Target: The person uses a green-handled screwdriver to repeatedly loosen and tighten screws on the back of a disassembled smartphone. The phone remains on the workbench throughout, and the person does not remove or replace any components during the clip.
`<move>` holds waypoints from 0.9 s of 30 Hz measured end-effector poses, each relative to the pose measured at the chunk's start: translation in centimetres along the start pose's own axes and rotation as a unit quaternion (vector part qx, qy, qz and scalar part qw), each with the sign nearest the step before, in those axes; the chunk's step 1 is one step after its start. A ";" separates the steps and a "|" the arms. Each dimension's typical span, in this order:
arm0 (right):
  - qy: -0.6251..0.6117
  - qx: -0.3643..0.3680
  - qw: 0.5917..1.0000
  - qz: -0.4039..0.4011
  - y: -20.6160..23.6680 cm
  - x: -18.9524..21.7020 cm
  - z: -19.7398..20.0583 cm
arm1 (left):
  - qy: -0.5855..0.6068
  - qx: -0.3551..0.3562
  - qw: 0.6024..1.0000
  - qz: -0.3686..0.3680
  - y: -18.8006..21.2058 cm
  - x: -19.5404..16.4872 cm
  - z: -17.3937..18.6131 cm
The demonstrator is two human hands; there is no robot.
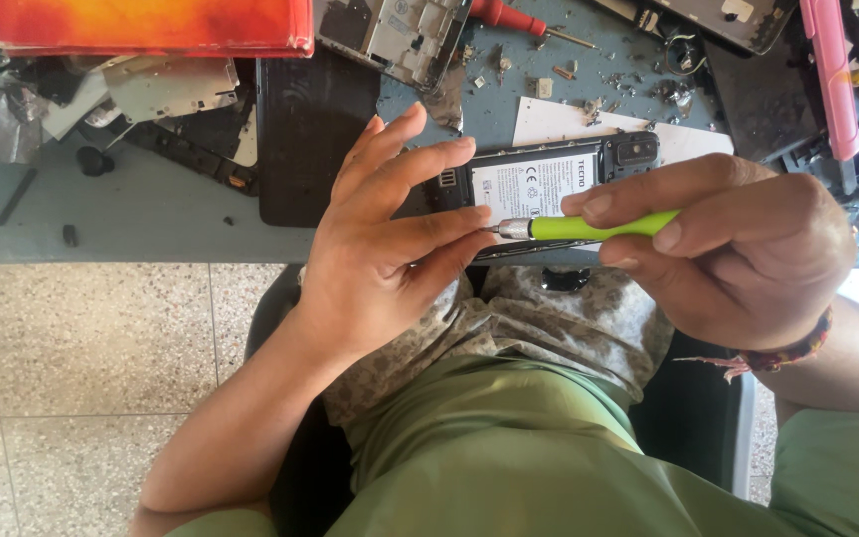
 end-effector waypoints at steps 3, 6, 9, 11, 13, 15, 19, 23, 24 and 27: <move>0.015 0.009 1.000 0.000 -0.1 0.1 0.0 | -0.003 -0.001 1.000 0.001 0.1 0.0 0.0; 0.023 0.002 1.000 -0.008 -0.1 0.2 0.1 | -0.006 -0.001 1.000 0.000 0.0 0.0 0.0; 0.027 0.015 1.000 -0.004 -0.1 0.3 0.0 | -0.008 -0.002 1.000 0.000 0.1 -0.1 -0.1; 0.014 0.004 1.000 0.002 -0.1 0.3 0.0 | -0.012 -0.002 1.000 -0.003 0.0 -0.1 -0.1; 0.006 0.006 1.000 -0.004 0.0 0.2 -0.1 | -0.013 0.002 1.000 -0.007 0.0 -0.1 -0.1; 0.006 0.020 1.000 -0.019 0.1 -0.1 -0.4 | -0.016 0.003 1.000 -0.004 0.0 -0.1 -0.1; 0.012 0.023 1.000 -0.016 0.2 0.2 -0.5 | -0.016 0.004 1.000 -0.002 0.0 -0.1 0.0; 0.005 0.025 0.999 -0.023 0.1 0.2 -0.6 | -0.007 0.001 1.000 -0.005 0.1 -0.1 0.1; 0.003 0.027 0.999 -0.025 0.0 0.2 -0.7 | -0.009 0.002 1.000 -0.005 0.1 0.0 0.1; -0.009 0.036 0.999 -0.025 -0.2 0.2 -0.9 | -0.011 0.004 1.000 -0.006 0.2 -0.1 0.1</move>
Point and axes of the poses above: each hand's wrist, its own y-axis away from the middle knuckle, its own z-axis out of the back of the hand, x = y × z, the point moved 9 cm from there along -y, towards the middle knuckle, and after that the axes turned 6 degrees about y, right-handed, at the moved point
